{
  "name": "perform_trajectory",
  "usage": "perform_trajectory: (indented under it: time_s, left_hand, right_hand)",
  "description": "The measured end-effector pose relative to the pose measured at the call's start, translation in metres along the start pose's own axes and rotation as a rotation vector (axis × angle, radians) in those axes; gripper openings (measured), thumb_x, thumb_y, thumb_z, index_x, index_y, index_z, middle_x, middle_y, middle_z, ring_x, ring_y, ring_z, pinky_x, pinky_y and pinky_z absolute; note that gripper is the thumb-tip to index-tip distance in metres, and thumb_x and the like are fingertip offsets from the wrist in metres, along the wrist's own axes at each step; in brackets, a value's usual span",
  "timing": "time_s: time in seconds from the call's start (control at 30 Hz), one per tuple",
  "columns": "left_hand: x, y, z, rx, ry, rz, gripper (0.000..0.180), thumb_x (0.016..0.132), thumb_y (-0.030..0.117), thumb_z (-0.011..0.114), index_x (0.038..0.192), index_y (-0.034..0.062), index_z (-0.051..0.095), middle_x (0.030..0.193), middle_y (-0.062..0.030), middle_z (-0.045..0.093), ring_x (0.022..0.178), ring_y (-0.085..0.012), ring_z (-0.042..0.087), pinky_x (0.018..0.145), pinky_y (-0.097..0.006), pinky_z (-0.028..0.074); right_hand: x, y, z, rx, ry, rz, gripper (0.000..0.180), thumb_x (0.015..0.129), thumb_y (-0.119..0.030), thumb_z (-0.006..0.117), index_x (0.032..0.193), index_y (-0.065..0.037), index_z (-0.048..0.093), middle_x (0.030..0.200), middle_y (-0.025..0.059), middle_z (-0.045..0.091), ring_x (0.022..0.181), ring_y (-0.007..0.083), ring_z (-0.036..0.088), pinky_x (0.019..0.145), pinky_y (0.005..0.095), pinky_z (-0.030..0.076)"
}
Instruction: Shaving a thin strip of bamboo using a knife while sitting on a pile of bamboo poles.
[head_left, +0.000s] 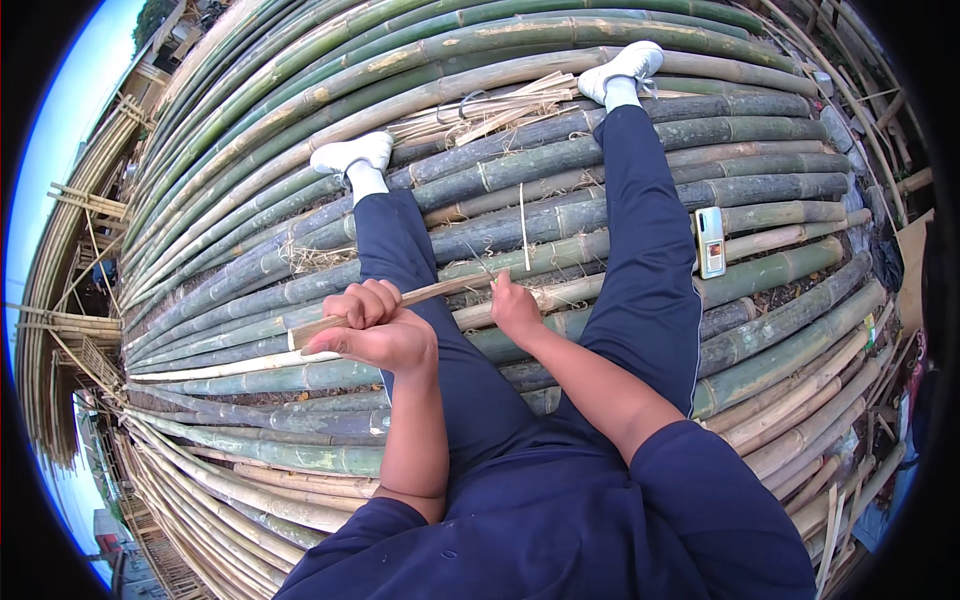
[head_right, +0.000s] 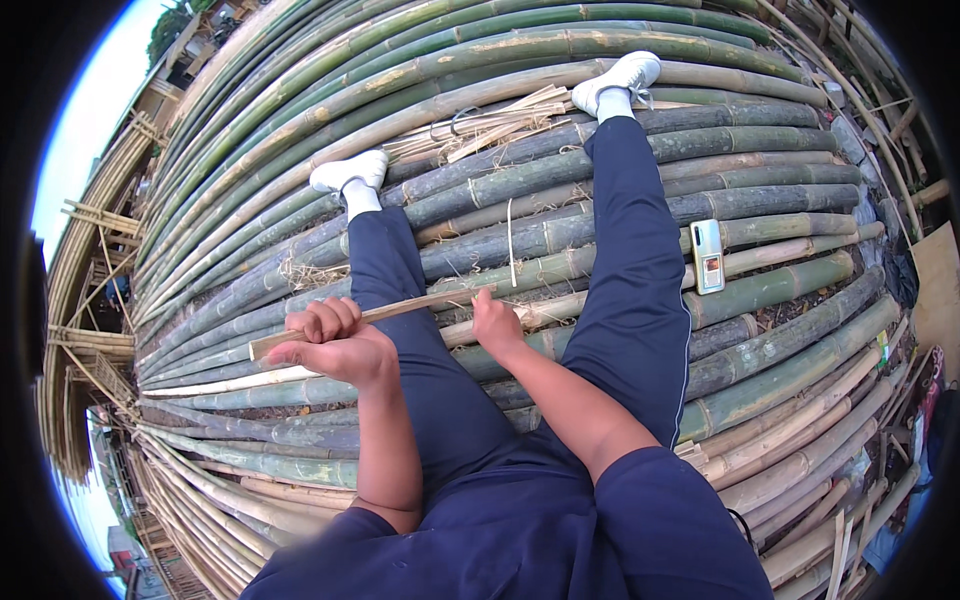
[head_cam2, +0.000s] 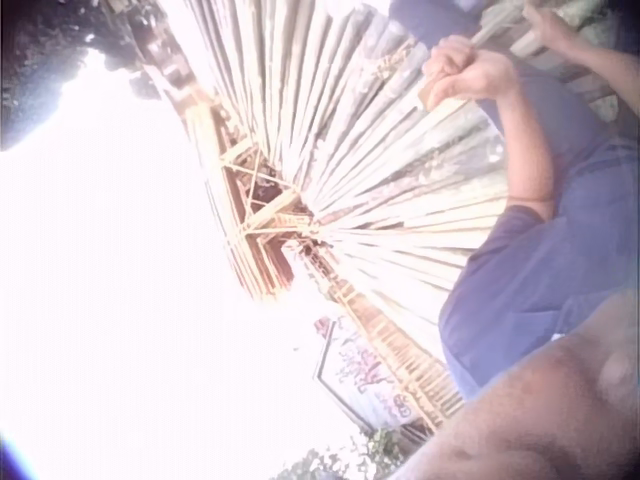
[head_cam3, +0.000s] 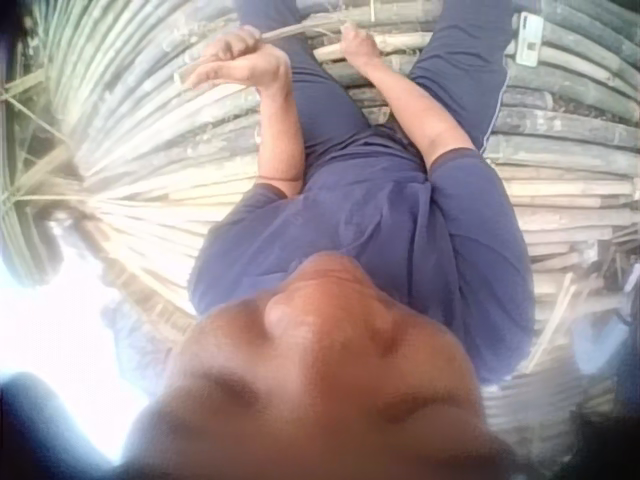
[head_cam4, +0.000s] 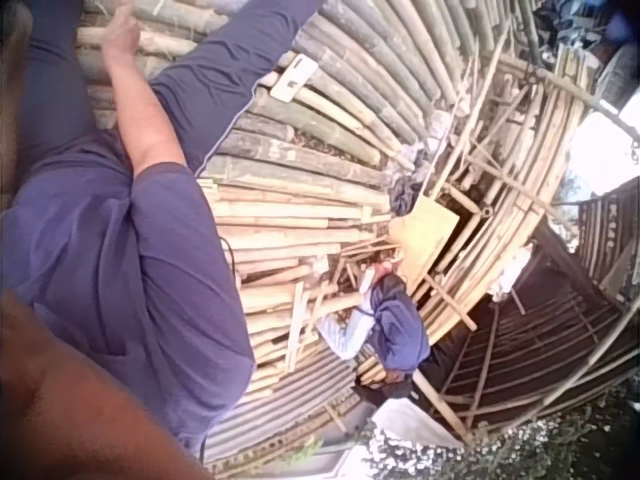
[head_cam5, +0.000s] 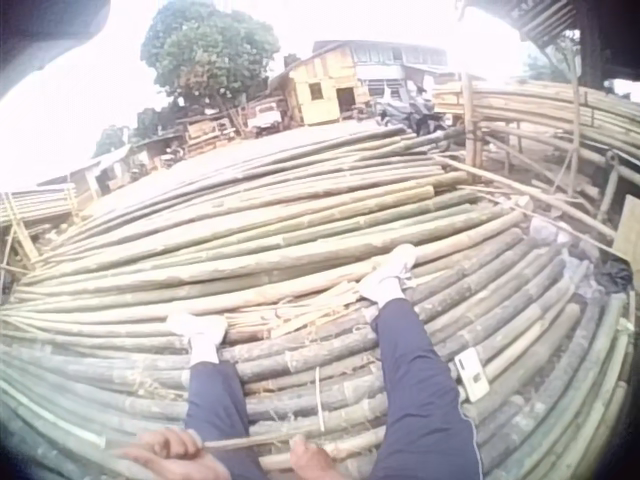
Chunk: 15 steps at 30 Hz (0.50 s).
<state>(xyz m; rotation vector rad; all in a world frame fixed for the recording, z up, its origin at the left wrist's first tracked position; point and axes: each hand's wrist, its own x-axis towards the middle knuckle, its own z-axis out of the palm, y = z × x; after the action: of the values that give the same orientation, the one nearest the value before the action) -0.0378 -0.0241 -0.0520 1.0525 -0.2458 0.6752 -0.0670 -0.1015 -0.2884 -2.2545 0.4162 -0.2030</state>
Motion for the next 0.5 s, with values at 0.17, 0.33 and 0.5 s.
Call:
perform_trajectory:
  time_s: [0.17,0.33,0.5]
  left_hand:
    - [-0.010,0.009,0.004,-0.012,-0.018,-0.026,0.059,0.092,0.067,0.025,0.066,0.0140,0.023,0.052,0.0043,0.017,0.046,-0.0083,0.013,0.043,-0.024,0.013]
    - [-0.030,-0.003,0.012,-0.093,-0.293,0.015,0.059,0.091,0.067,0.029,0.066,0.0138,0.025,0.050,0.0039,0.019,0.045,-0.0091,0.015,0.043,-0.026,0.015]
    - [-0.020,0.002,0.008,-0.030,-0.213,0.030,0.057,0.092,0.066,0.023,0.067,0.0149,0.023,0.051,0.0047,0.017,0.046,-0.0087,0.011,0.043,-0.026,0.013]
  right_hand:
    - [0.003,0.026,-0.014,-0.102,-0.194,0.166,0.018,0.094,-0.018,0.047,0.097,0.000,0.049,0.084,0.0248,0.065,0.083,0.0406,0.065,0.073,0.0502,0.051]
    - [-0.007,0.028,0.010,0.024,-0.259,0.417,0.023,0.093,-0.016,0.046,0.108,0.002,0.050,0.100,0.0253,0.064,0.099,0.0388,0.062,0.084,0.0485,0.049]
    - [-0.023,-0.062,-0.045,0.249,0.052,0.187,0.019,0.093,-0.016,0.043,0.097,0.001,0.048,0.079,0.0256,0.062,0.075,0.0434,0.061,0.068,0.0528,0.047]
